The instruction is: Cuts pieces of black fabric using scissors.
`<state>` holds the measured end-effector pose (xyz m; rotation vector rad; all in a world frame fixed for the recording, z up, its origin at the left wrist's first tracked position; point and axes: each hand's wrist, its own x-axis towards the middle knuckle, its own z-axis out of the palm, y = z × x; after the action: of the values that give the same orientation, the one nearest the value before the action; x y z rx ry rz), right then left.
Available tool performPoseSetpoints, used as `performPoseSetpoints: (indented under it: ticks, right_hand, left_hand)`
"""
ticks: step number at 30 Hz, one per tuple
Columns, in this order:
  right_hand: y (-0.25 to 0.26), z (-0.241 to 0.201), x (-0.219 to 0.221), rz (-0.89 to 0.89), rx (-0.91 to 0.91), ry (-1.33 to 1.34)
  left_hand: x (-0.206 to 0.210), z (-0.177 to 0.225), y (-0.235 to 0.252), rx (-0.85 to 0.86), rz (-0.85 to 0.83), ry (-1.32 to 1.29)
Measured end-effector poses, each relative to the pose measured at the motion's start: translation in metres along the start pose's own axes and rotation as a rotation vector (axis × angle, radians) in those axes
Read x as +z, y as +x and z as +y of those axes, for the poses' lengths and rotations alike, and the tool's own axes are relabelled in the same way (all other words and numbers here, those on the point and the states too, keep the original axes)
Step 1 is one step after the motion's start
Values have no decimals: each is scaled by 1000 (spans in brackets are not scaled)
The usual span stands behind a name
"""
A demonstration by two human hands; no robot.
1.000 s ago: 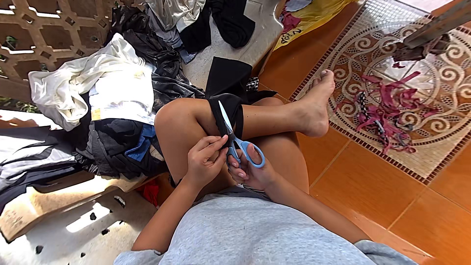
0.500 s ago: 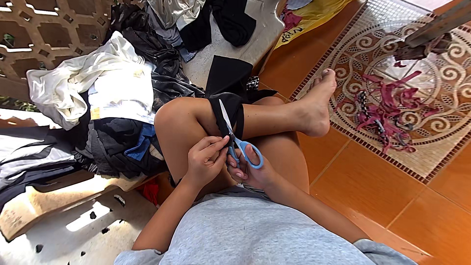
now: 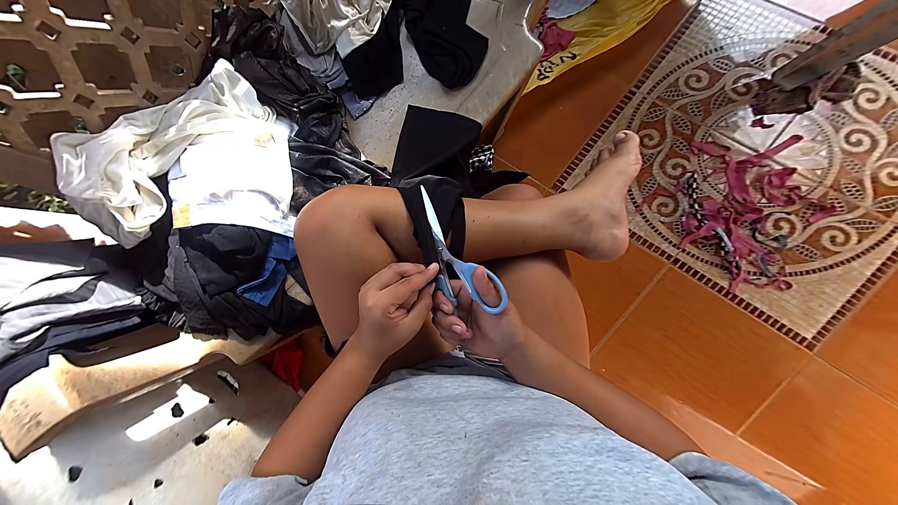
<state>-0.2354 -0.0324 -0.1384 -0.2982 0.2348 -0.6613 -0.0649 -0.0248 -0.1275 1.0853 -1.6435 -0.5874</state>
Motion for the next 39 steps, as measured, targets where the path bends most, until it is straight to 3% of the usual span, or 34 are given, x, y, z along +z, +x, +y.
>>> performPoseSetpoints:
  ticks: [9,16,39]
  right_hand:
    - [-1,-1,9,124,25,37]
    - [2,-4,1,0,31,91]
    - [2,-11,0,-17,90,140]
  left_hand:
    - [0,0,-1,-6,1,-7]
    - [-1,0,-2,39,-5,-14]
    - [-2,-3,-3,101,-34,-53]
